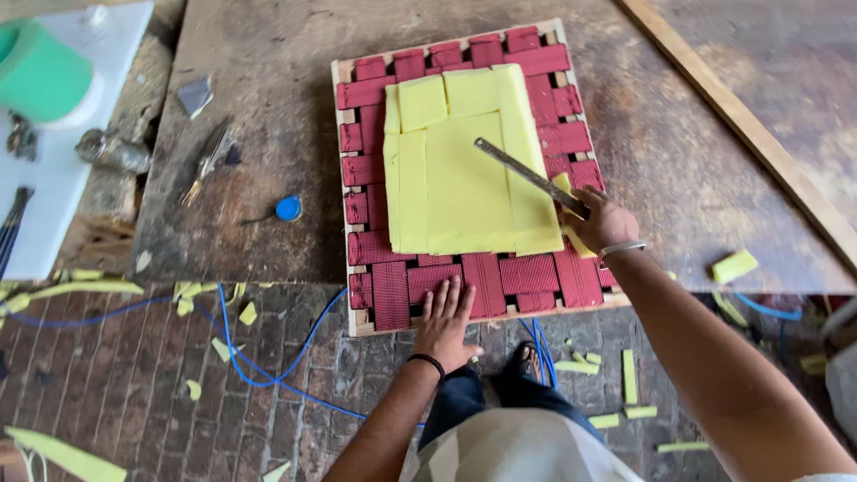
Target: The person cuts a yellow foam sheet into smaller pieces using a knife on a woven mat. Then, the person uses a spray gun to apply a coating to the foam pieces and a white board placed on the table.
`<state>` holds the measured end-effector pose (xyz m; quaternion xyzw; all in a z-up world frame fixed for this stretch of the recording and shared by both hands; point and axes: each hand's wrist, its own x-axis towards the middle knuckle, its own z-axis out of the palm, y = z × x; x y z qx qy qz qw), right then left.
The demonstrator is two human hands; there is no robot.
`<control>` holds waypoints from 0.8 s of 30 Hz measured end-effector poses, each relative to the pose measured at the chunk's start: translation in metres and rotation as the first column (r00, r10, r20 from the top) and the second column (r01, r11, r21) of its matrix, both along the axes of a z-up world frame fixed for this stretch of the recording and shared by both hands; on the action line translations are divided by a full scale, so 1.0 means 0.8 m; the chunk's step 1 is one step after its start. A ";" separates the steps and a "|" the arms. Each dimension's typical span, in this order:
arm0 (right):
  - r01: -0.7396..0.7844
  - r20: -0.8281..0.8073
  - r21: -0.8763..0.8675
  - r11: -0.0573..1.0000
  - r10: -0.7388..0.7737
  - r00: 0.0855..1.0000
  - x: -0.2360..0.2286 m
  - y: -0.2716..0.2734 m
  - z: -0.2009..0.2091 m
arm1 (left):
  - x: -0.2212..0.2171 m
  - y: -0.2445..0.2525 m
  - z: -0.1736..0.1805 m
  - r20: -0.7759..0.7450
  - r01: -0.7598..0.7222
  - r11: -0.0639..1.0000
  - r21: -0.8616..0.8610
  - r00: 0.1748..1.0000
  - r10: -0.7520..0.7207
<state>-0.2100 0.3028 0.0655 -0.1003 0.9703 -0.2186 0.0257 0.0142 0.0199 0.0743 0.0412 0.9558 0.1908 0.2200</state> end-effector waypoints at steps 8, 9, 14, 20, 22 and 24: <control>-0.164 0.174 0.119 0.979 0.142 0.974 -0.090 -0.036 -0.006 | 0.009 0.026 -0.043 -0.208 -0.112 0.979 -0.168 0.975 0.076; -0.188 0.147 0.179 0.966 0.163 0.976 -0.093 -0.038 -0.005 | 0.009 0.033 -0.041 -0.152 -0.149 0.975 -0.163 0.981 0.125; -0.255 0.332 0.392 0.884 0.123 0.935 -0.106 -0.041 -0.004 | 0.002 0.062 -0.029 0.027 -0.239 0.948 -0.211 0.968 0.250; -0.279 0.154 0.379 0.882 0.237 0.959 -0.133 -0.035 -0.036 | 0.002 0.063 -0.025 -0.064 -0.240 0.951 -0.193 0.971 0.232; -0.249 0.142 0.364 0.897 0.210 0.967 -0.158 -0.038 -0.044 | 0.000 0.062 -0.025 -0.011 -0.238 0.949 -0.206 0.970 0.241; -0.191 0.202 0.323 0.927 0.130 0.971 -0.188 -0.044 -0.046 | 0.001 0.062 -0.027 0.032 -0.245 0.951 -0.189 0.966 0.255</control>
